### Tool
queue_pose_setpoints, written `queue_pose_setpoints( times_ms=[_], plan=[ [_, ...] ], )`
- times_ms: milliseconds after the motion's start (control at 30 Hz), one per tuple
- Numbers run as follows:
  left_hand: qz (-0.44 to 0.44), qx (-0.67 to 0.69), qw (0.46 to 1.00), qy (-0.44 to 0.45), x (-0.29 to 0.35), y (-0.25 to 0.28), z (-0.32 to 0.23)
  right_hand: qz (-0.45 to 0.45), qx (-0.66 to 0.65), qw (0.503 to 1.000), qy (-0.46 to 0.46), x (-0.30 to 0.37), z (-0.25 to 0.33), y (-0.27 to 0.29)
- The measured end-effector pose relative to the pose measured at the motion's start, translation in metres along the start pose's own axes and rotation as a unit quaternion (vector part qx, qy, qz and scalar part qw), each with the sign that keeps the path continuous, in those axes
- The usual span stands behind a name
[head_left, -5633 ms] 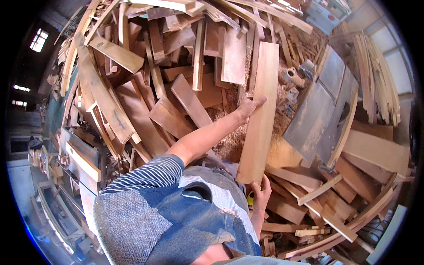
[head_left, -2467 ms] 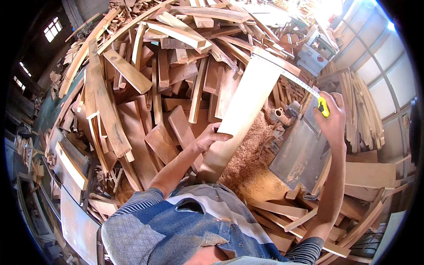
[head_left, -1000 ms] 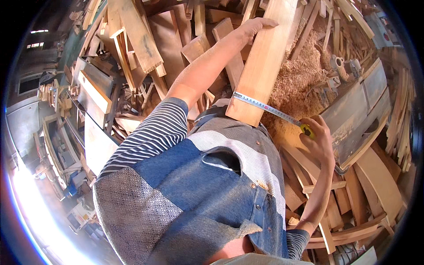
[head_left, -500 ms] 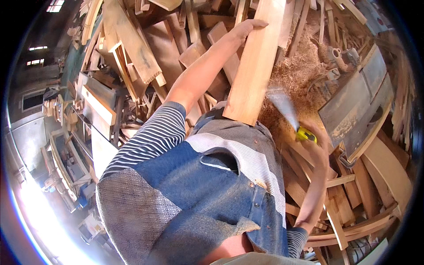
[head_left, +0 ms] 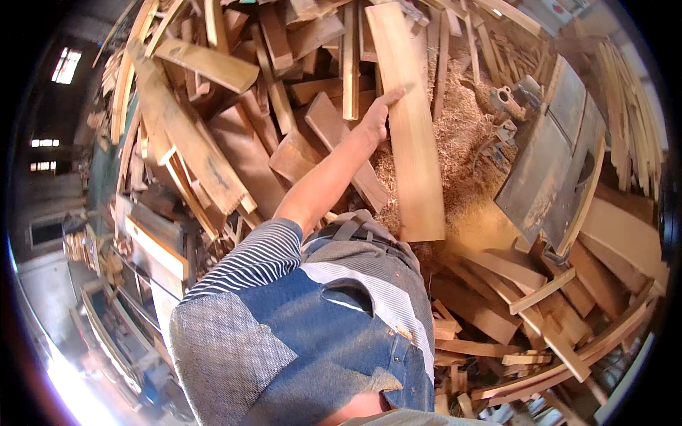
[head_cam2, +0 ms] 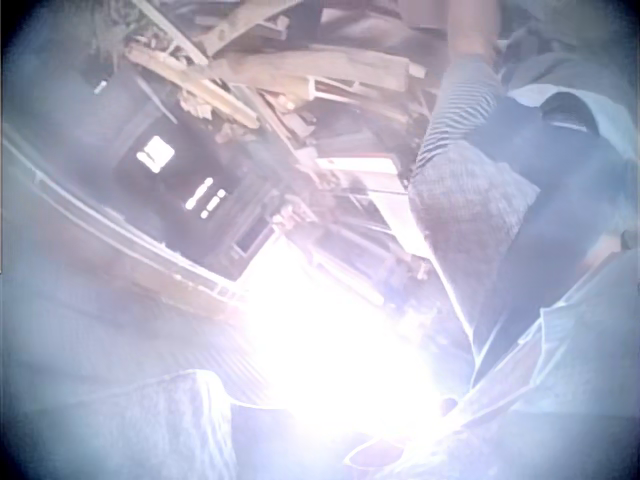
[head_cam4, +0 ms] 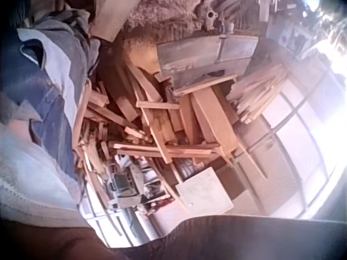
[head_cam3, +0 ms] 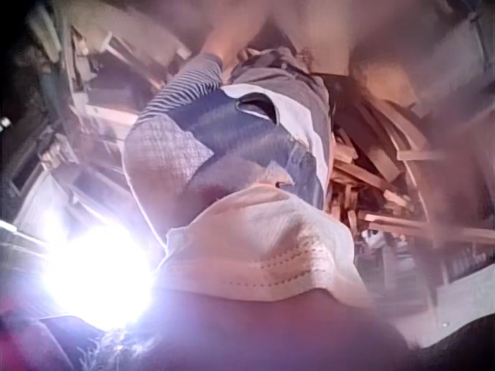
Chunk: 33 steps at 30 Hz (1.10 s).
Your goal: The person measures pieces of wood with a tape measure while standing near a jointer machine surrounded by wood scraps.
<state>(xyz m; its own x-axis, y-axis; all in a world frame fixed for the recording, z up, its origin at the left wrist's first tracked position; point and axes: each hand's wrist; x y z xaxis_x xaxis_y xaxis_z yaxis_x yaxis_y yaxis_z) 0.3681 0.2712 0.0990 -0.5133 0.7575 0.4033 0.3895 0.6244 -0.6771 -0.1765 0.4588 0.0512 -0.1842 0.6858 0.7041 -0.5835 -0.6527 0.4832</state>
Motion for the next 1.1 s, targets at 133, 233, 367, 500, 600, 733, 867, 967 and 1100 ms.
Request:
queue_pose_setpoints(
  times_ms=[133,233,367,500,600,733,867,967,1100],
  plan=[
    [0.073,0.022,0.996,0.050,-0.018,0.001,0.036,-0.055,-0.146,0.986,-0.052,0.028,-0.019,-0.050],
    [0.079,0.042,0.989,0.121,-0.012,0.004,0.055,-0.092,-0.256,0.960,-0.064,0.033,-0.029,-0.070],
    [0.024,0.026,0.990,0.139,0.005,0.023,0.078,-0.065,-0.443,0.880,-0.160,0.053,-0.018,-0.058],
    [0.011,0.007,0.987,0.157,0.011,0.059,0.099,-0.149,-0.672,0.709,-0.150,0.061,-0.036,-0.047],
    [-0.025,-0.029,0.987,0.155,0.021,0.071,0.102,-0.185,-0.737,0.639,-0.121,0.046,-0.046,-0.025],
    [-0.031,-0.030,0.981,0.191,0.029,0.089,0.102,-0.168,-0.755,0.628,-0.084,0.020,-0.046,0.029],
    [-0.078,-0.026,0.979,0.187,0.044,0.078,0.108,-0.252,-0.667,0.690,-0.122,-0.009,-0.064,0.087],
    [-0.083,-0.020,0.978,0.189,0.054,0.068,0.121,-0.284,-0.663,0.681,-0.128,-0.017,-0.074,0.132],
    [-0.122,-0.024,0.973,0.196,0.059,0.047,0.147,-0.332,-0.668,0.657,-0.111,-0.032,-0.095,0.175]
  ],
)
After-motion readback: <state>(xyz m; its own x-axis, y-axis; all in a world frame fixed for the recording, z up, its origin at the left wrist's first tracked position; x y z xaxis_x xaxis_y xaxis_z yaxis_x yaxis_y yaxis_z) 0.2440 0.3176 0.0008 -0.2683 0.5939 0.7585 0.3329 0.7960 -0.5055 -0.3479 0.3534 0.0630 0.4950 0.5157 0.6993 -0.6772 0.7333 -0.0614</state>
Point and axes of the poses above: each hand's wrist, its own x-axis away from the middle knuckle, its own y-axis out of the back of the hand, z = x × y, and after that the axes turned 4 degrees about -y, right-handed
